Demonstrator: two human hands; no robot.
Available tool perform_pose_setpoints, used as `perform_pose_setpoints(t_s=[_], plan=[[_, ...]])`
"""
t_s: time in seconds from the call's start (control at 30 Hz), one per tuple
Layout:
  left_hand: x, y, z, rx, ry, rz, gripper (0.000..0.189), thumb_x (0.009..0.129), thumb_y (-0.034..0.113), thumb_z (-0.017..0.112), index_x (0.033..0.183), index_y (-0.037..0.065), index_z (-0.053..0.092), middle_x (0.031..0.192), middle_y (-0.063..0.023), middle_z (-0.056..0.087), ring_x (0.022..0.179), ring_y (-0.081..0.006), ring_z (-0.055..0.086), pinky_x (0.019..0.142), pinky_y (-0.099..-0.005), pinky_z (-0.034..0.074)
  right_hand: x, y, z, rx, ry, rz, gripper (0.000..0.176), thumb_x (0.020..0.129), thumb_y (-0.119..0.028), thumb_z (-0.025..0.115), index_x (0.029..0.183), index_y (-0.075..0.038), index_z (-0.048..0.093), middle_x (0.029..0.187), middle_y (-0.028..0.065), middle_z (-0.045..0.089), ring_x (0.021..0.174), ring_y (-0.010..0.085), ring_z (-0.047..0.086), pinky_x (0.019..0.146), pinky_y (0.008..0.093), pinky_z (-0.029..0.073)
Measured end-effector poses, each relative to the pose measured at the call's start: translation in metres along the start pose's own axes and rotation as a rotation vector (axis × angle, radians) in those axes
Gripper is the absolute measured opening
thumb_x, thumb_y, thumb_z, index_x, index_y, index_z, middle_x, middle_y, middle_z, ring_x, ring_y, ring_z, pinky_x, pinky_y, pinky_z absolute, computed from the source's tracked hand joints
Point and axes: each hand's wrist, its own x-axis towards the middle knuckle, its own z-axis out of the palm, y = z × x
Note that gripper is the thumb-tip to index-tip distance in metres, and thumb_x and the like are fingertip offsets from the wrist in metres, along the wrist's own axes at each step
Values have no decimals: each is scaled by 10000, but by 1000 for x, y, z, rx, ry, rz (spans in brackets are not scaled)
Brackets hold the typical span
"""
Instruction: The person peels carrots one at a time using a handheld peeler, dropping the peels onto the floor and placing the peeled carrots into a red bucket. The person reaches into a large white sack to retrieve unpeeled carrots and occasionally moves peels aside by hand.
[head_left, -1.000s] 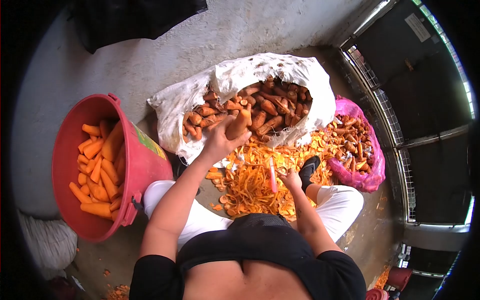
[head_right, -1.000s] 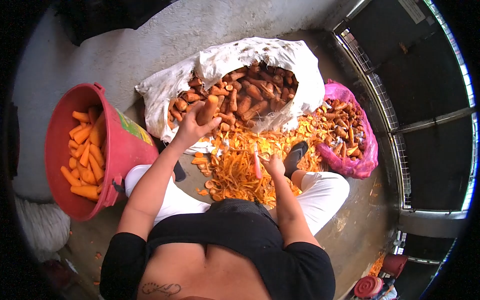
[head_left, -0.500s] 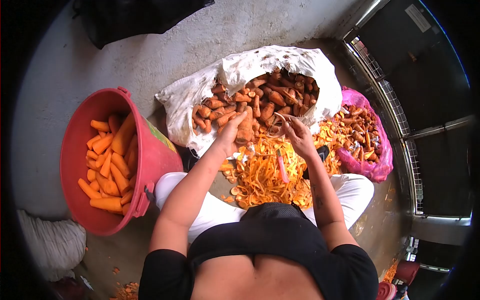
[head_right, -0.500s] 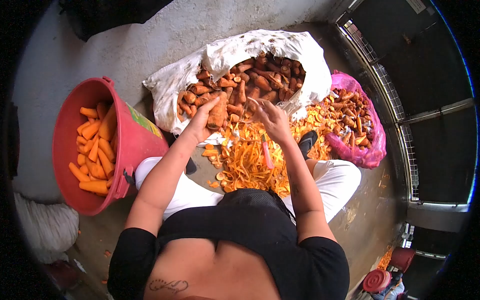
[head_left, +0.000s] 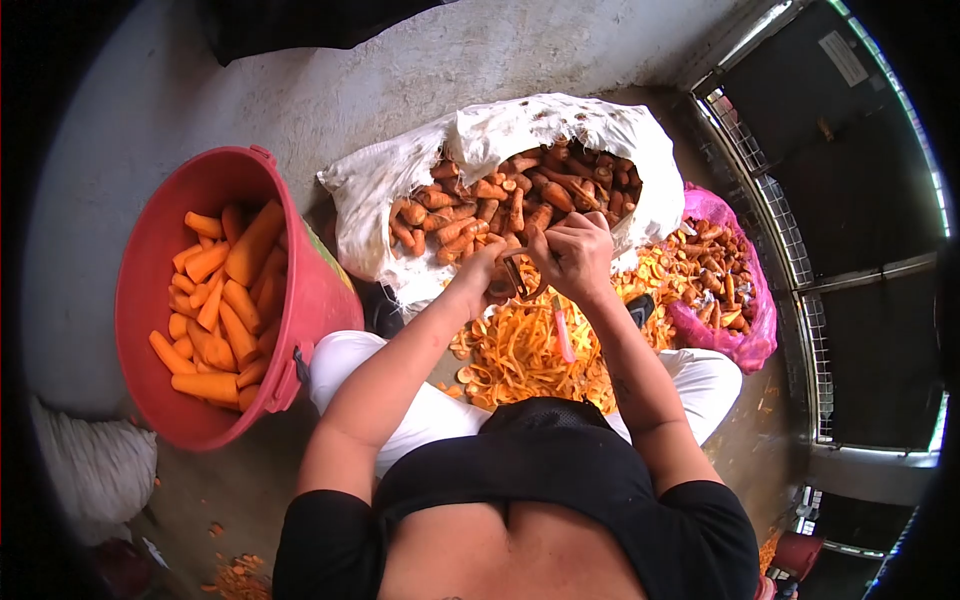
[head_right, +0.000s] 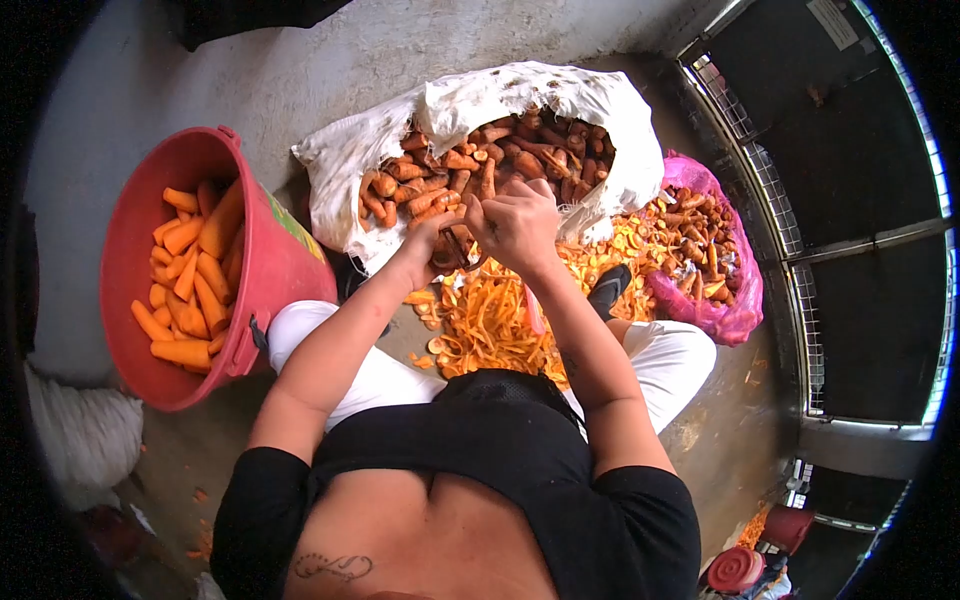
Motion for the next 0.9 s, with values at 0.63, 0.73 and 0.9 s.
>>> perform_pose_setpoints(t_s=[0.63,0.73,0.9], plan=[[-36,8,34,-25,48,52,291,938,374,418,963,120,559,625,12,541,408,-92,462,396,-235,369,-2,3,6,26,0,-47,351,787,-167,634,450,-131,543,436,-22,498,468,144,469,548,310,359],[-41,-2,31,54,-104,104,300,952,367,414,996,103,548,667,-2,558,484,-95,517,449,-236,421,-2,27,3,-28,-28,37,365,807,-181,621,453,-114,567,426,11,487,440,167,457,562,319,364],[-61,0,44,87,-302,174,334,958,342,419,1071,48,532,783,-49,604,646,-101,580,552,-227,467,-17,80,6,-169,-146,57,334,801,-201,629,482,-105,602,457,38,511,468,195,492,593,330,404]])
